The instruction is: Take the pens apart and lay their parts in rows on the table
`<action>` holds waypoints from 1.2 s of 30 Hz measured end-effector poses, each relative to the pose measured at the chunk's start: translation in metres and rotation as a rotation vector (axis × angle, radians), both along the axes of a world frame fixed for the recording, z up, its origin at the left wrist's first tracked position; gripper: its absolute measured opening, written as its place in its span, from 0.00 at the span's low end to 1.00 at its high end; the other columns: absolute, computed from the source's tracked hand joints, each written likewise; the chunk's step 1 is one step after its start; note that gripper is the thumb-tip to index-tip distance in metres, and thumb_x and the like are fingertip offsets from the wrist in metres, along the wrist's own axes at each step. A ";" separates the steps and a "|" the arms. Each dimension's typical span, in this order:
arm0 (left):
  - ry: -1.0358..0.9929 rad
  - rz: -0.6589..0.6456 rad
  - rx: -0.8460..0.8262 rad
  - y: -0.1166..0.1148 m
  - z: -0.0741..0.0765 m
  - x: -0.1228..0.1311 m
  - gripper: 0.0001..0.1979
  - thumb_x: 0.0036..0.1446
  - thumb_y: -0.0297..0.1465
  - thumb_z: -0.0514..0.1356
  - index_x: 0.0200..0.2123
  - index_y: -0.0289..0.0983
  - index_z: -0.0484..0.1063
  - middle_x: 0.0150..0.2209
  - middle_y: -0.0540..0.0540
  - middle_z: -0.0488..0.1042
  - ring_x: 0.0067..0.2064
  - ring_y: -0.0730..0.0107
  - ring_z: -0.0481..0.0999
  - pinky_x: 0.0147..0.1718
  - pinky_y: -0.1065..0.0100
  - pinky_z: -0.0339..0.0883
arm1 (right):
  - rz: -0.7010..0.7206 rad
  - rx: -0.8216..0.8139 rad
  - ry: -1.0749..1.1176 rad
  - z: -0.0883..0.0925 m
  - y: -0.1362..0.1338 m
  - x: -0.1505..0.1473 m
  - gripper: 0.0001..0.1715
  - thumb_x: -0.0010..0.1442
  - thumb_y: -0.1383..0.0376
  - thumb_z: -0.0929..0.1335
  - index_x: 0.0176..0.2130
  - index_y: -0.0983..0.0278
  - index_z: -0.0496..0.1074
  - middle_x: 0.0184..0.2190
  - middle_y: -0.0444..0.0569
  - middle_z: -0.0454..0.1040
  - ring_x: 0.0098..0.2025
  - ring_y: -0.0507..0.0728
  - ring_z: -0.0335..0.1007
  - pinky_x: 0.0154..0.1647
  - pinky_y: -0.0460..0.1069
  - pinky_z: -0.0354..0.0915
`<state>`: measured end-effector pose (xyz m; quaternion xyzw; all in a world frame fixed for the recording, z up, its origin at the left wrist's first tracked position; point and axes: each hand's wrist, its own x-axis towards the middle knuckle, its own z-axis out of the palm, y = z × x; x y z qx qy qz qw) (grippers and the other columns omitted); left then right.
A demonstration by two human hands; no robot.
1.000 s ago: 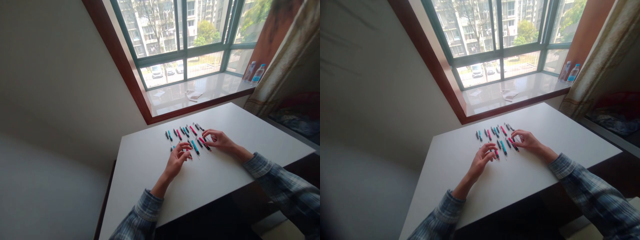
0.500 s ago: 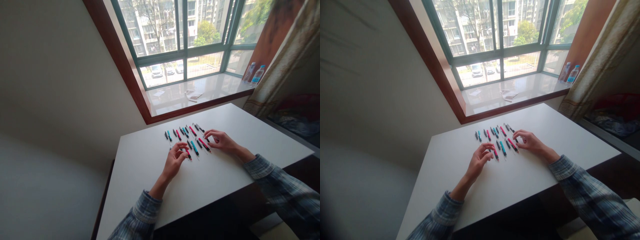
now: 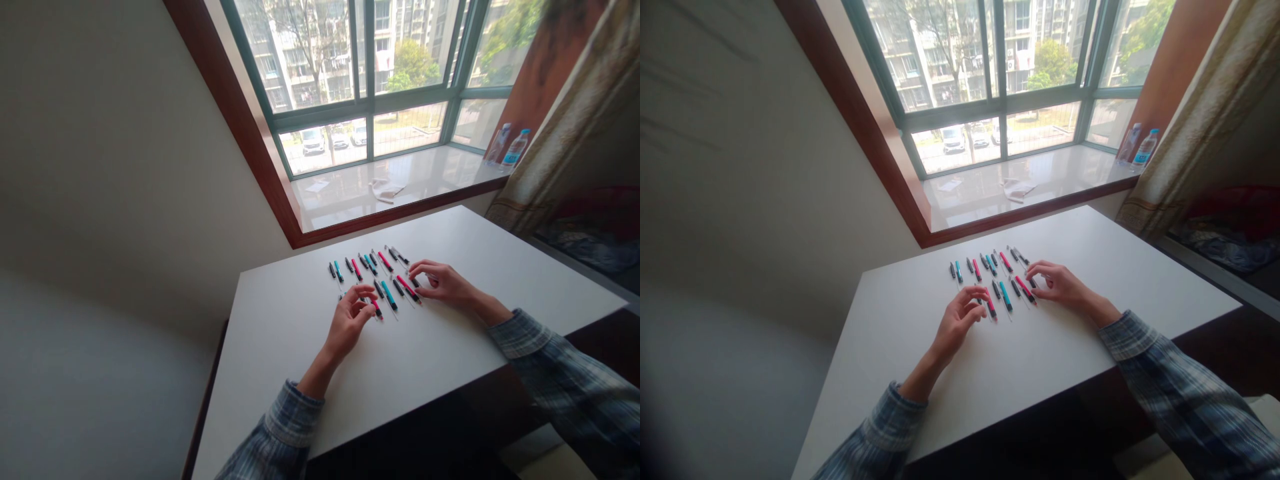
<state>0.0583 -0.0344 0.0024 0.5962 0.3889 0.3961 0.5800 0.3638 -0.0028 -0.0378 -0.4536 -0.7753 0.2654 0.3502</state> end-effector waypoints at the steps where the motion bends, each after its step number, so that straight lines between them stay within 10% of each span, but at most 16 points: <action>1: 0.000 0.000 0.000 0.000 0.000 0.000 0.17 0.58 0.32 0.64 0.50 0.37 0.73 0.46 0.43 0.77 0.36 0.70 0.76 0.38 0.67 0.69 | 0.001 0.002 -0.005 0.001 0.000 0.000 0.15 0.56 0.64 0.73 0.45 0.62 0.79 0.53 0.54 0.76 0.25 0.47 0.56 0.24 0.46 0.58; 19: 0.005 -0.012 0.012 0.000 0.000 0.000 0.17 0.59 0.30 0.64 0.51 0.37 0.73 0.46 0.43 0.76 0.36 0.71 0.75 0.39 0.68 0.69 | -0.093 -0.010 -0.039 0.001 -0.002 0.000 0.15 0.59 0.62 0.71 0.47 0.61 0.77 0.48 0.51 0.77 0.23 0.48 0.57 0.26 0.47 0.62; 28: -0.016 0.041 0.068 0.000 -0.001 0.001 0.14 0.60 0.36 0.66 0.47 0.36 0.76 0.40 0.45 0.76 0.34 0.72 0.73 0.35 0.70 0.67 | -0.404 0.062 0.075 0.008 -0.001 0.003 0.40 0.60 0.63 0.68 0.68 0.63 0.58 0.38 0.47 0.80 0.26 0.53 0.66 0.34 0.49 0.69; 36: 0.088 0.075 0.231 -0.006 0.001 0.001 0.12 0.60 0.39 0.68 0.42 0.37 0.82 0.36 0.44 0.79 0.35 0.67 0.75 0.37 0.67 0.70 | -0.328 -0.063 0.155 0.033 -0.062 -0.070 0.47 0.63 0.64 0.67 0.75 0.62 0.47 0.26 0.38 0.77 0.22 0.53 0.64 0.33 0.49 0.67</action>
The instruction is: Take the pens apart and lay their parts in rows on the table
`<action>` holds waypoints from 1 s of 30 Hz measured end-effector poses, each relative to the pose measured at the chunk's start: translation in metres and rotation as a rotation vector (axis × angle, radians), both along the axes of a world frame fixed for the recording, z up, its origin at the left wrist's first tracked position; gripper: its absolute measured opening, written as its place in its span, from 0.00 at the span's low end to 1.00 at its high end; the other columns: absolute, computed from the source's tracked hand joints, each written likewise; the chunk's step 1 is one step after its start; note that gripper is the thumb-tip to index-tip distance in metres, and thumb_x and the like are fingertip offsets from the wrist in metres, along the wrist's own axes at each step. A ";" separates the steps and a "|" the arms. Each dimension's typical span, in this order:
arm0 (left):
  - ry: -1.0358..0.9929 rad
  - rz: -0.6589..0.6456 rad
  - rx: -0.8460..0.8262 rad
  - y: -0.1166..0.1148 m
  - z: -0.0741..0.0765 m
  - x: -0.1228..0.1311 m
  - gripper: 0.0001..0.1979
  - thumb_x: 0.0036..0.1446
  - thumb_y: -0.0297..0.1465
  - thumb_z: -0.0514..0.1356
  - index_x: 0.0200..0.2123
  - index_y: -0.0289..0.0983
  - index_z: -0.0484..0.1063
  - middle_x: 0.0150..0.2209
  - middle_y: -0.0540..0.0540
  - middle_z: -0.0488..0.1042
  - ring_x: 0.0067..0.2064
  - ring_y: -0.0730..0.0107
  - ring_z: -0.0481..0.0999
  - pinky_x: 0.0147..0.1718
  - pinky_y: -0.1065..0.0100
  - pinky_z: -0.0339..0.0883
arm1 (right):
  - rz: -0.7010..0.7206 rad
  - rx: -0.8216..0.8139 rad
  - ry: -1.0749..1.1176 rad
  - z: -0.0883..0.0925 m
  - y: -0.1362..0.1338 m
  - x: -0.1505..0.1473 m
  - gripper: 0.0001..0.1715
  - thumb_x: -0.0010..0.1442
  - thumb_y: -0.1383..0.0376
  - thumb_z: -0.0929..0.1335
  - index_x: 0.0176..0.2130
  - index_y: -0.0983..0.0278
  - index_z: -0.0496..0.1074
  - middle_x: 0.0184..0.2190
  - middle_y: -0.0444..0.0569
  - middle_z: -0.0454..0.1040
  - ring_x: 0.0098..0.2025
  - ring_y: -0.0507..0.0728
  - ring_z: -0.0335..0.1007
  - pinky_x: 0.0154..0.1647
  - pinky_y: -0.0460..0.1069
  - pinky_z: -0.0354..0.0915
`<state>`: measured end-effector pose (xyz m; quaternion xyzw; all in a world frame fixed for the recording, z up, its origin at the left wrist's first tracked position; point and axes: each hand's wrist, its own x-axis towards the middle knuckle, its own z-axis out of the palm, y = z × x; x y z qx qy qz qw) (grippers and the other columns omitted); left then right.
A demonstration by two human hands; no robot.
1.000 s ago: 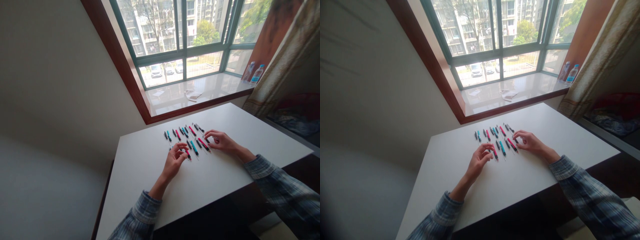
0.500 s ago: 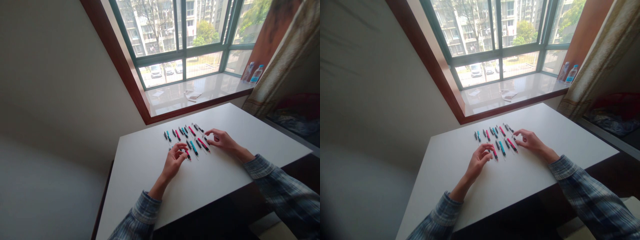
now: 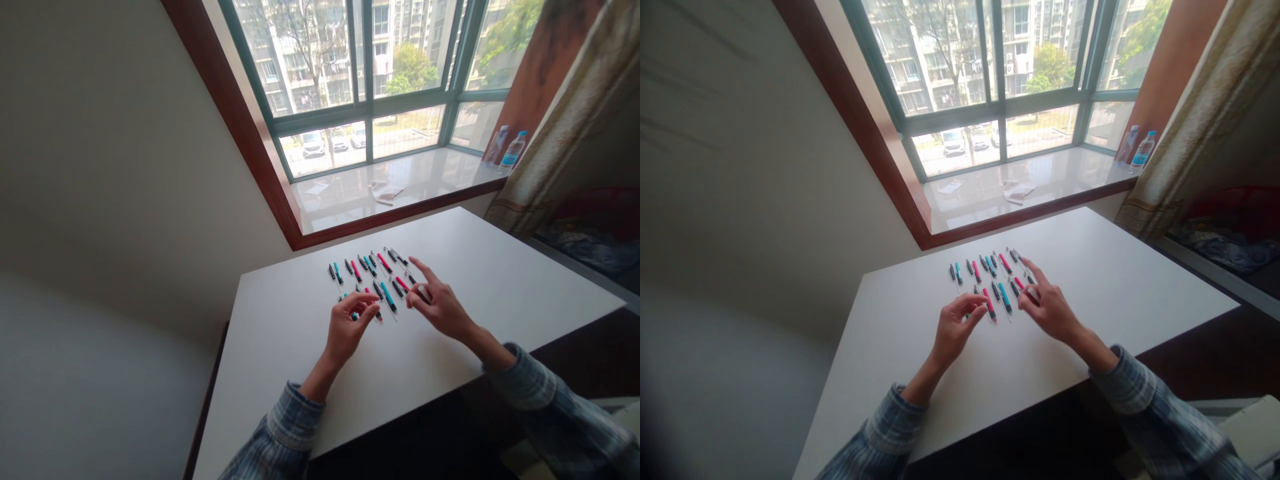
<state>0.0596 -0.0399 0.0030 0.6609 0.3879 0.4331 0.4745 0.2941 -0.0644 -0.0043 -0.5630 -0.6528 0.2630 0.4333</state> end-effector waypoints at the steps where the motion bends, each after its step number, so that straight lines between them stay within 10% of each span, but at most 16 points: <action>1: 0.010 -0.025 0.020 -0.001 0.000 0.000 0.13 0.60 0.39 0.68 0.43 0.37 0.83 0.36 0.44 0.79 0.35 0.67 0.75 0.37 0.67 0.70 | 0.075 -0.031 0.017 0.000 -0.009 -0.013 0.50 0.63 0.64 0.68 0.75 0.62 0.44 0.25 0.38 0.77 0.22 0.53 0.64 0.32 0.49 0.67; 9: 0.031 -0.161 0.039 -0.003 0.004 0.005 0.13 0.57 0.40 0.71 0.38 0.37 0.85 0.33 0.42 0.80 0.33 0.66 0.75 0.34 0.66 0.70 | 0.322 -0.142 0.162 -0.004 -0.035 -0.057 0.52 0.65 0.67 0.67 0.77 0.59 0.38 0.29 0.42 0.78 0.26 0.54 0.70 0.32 0.49 0.68; 22: -0.076 -0.198 -0.109 -0.004 0.006 0.004 0.13 0.57 0.39 0.70 0.39 0.34 0.83 0.36 0.40 0.83 0.36 0.62 0.81 0.39 0.64 0.75 | 0.230 -0.128 0.193 0.001 -0.031 -0.050 0.42 0.63 0.64 0.70 0.71 0.57 0.57 0.30 0.42 0.78 0.27 0.53 0.69 0.30 0.49 0.69; 30: -0.147 -0.056 -0.184 0.000 0.007 0.002 0.14 0.56 0.39 0.71 0.36 0.35 0.79 0.31 0.45 0.80 0.33 0.68 0.78 0.34 0.68 0.73 | 0.005 -0.019 0.585 0.000 -0.025 -0.033 0.17 0.61 0.54 0.74 0.46 0.60 0.74 0.35 0.49 0.78 0.33 0.57 0.77 0.34 0.53 0.77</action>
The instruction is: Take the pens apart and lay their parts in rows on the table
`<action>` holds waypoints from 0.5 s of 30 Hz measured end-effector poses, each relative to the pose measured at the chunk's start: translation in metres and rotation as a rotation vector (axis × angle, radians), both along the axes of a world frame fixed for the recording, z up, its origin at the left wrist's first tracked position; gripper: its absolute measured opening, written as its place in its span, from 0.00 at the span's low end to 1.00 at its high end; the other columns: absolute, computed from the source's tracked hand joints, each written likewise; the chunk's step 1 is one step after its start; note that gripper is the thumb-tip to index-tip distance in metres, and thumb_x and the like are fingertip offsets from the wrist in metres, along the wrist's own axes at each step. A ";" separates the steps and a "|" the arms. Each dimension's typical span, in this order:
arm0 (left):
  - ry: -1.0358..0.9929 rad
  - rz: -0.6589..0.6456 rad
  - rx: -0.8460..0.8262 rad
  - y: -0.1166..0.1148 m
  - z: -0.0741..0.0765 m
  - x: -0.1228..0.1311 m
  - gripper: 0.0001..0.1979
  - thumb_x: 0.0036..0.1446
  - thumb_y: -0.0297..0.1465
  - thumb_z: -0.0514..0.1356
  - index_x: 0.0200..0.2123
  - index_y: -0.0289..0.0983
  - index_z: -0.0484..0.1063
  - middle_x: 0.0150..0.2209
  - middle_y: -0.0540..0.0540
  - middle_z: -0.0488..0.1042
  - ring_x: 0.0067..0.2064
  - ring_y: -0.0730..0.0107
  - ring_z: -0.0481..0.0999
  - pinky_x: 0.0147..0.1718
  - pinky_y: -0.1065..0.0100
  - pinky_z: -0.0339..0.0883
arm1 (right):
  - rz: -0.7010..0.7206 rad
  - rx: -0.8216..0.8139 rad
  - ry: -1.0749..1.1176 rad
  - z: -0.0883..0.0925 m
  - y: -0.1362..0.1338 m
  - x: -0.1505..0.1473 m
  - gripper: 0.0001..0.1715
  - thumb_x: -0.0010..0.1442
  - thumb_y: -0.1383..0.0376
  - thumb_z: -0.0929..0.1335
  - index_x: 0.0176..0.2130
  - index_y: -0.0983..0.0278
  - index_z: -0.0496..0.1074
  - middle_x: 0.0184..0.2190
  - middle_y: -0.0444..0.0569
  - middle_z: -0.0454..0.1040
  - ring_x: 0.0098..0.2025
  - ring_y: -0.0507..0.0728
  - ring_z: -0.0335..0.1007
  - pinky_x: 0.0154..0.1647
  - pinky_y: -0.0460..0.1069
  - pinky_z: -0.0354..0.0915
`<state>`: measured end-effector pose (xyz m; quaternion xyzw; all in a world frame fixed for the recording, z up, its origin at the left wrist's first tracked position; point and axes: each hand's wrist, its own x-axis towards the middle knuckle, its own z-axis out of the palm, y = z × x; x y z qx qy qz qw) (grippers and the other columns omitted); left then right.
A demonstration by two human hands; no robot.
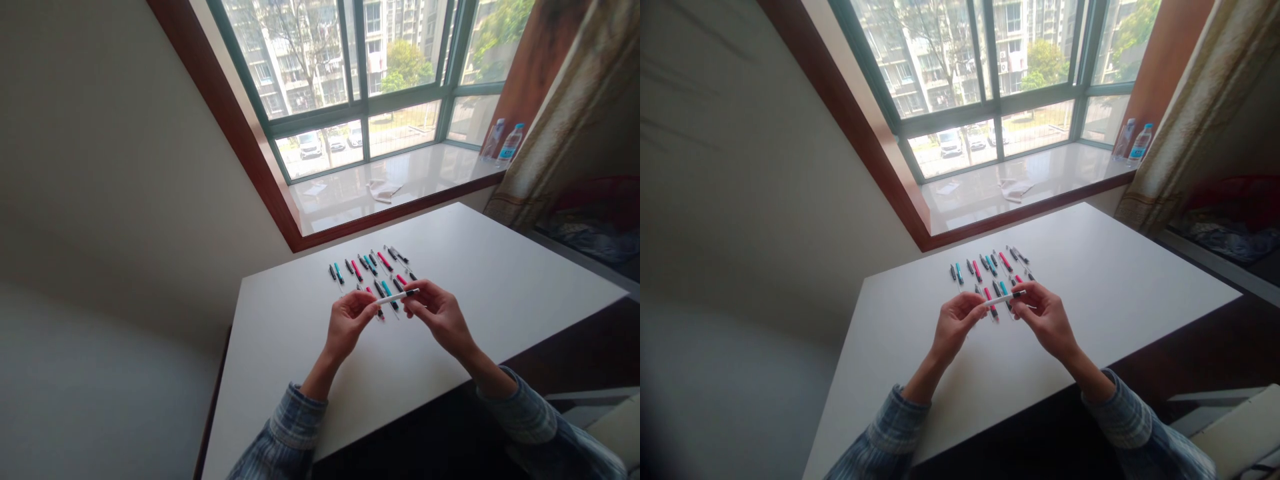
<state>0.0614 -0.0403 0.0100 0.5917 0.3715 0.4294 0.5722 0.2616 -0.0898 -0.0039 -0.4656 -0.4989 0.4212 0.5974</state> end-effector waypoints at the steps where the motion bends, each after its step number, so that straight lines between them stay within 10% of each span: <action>1: -0.001 -0.020 -0.009 -0.001 -0.001 0.001 0.14 0.55 0.39 0.72 0.36 0.34 0.78 0.31 0.45 0.80 0.33 0.68 0.78 0.35 0.67 0.73 | 0.005 0.002 -0.007 0.001 0.000 0.000 0.17 0.61 0.54 0.74 0.45 0.61 0.75 0.34 0.49 0.78 0.32 0.57 0.76 0.34 0.54 0.77; 15: -0.048 -0.060 -0.092 0.000 -0.007 0.003 0.17 0.53 0.41 0.73 0.37 0.33 0.80 0.30 0.43 0.82 0.30 0.67 0.79 0.34 0.65 0.75 | -0.072 0.048 -0.102 0.000 0.002 0.000 0.17 0.65 0.51 0.71 0.43 0.61 0.75 0.28 0.46 0.73 0.29 0.55 0.71 0.31 0.51 0.73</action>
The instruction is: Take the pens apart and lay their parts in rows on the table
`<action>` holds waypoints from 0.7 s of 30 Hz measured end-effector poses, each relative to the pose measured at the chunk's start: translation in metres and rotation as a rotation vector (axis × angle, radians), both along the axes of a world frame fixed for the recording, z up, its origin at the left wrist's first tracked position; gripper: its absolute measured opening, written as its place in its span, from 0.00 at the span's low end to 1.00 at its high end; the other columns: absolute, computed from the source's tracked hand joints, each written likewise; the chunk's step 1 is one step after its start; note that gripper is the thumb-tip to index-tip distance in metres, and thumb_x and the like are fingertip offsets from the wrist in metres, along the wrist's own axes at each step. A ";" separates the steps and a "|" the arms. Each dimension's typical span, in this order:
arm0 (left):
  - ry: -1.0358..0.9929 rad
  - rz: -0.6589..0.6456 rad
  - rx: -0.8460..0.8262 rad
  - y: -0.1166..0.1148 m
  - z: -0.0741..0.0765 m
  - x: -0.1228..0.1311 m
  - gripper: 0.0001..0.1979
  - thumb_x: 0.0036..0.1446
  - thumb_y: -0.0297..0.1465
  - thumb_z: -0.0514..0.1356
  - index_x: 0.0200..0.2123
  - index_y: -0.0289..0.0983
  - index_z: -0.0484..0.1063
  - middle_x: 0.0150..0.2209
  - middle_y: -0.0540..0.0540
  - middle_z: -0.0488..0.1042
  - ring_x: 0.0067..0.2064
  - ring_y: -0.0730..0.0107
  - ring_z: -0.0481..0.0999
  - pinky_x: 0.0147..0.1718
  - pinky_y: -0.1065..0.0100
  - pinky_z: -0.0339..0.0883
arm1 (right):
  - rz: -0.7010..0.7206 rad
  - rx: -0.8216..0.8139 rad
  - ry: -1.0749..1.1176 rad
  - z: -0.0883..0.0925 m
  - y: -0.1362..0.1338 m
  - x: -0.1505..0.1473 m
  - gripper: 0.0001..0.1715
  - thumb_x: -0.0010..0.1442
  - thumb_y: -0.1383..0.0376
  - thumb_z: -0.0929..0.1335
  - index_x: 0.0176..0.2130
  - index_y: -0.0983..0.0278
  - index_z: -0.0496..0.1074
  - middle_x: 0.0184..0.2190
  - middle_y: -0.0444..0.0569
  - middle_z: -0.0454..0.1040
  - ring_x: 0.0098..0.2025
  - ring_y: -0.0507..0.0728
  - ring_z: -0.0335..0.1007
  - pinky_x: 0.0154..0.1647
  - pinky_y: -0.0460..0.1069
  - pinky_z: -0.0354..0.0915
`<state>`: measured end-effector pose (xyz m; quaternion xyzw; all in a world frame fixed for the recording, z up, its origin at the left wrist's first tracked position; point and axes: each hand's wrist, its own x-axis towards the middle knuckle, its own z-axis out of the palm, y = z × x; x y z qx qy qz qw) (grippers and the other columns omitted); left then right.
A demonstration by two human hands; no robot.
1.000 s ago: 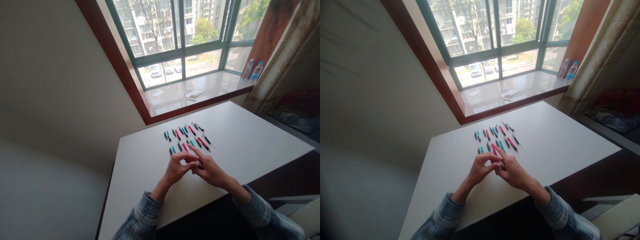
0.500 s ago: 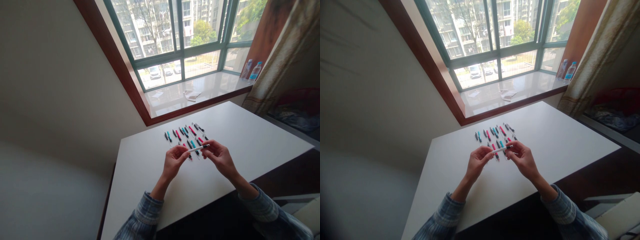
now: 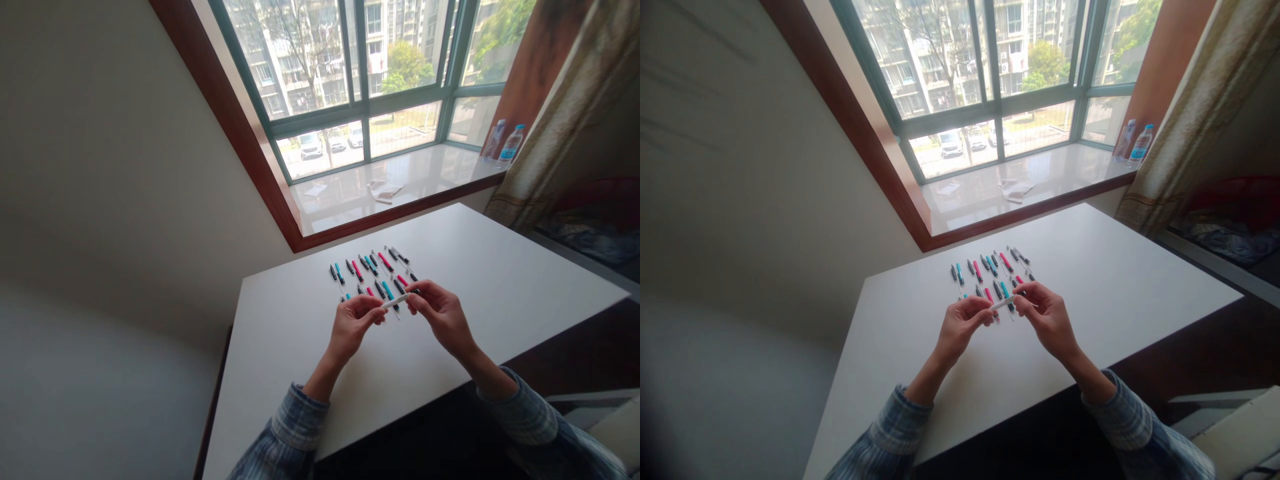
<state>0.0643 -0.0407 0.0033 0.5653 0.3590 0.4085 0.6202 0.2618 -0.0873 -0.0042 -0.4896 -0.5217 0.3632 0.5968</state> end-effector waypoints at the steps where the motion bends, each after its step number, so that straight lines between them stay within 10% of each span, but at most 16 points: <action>1: 0.001 0.009 0.000 0.000 -0.001 0.000 0.17 0.53 0.41 0.73 0.36 0.33 0.80 0.30 0.43 0.82 0.30 0.67 0.79 0.35 0.65 0.75 | 0.000 0.000 -0.009 -0.001 0.000 0.001 0.17 0.65 0.51 0.71 0.43 0.61 0.75 0.28 0.46 0.73 0.29 0.55 0.71 0.31 0.51 0.73; 10: 0.012 0.155 -0.038 0.005 -0.005 -0.002 0.15 0.52 0.38 0.74 0.37 0.33 0.82 0.30 0.43 0.82 0.31 0.68 0.80 0.35 0.66 0.75 | 0.159 -0.051 -0.073 -0.002 -0.005 0.008 0.13 0.62 0.54 0.74 0.40 0.60 0.75 0.37 0.49 0.79 0.40 0.59 0.78 0.43 0.54 0.78; 21: 0.018 0.109 0.031 0.002 -0.004 0.001 0.13 0.52 0.37 0.74 0.35 0.33 0.82 0.29 0.44 0.81 0.30 0.69 0.79 0.34 0.67 0.75 | 0.018 0.063 -0.525 -0.005 -0.009 0.024 0.08 0.66 0.59 0.71 0.43 0.56 0.79 0.41 0.50 0.81 0.43 0.64 0.77 0.46 0.58 0.73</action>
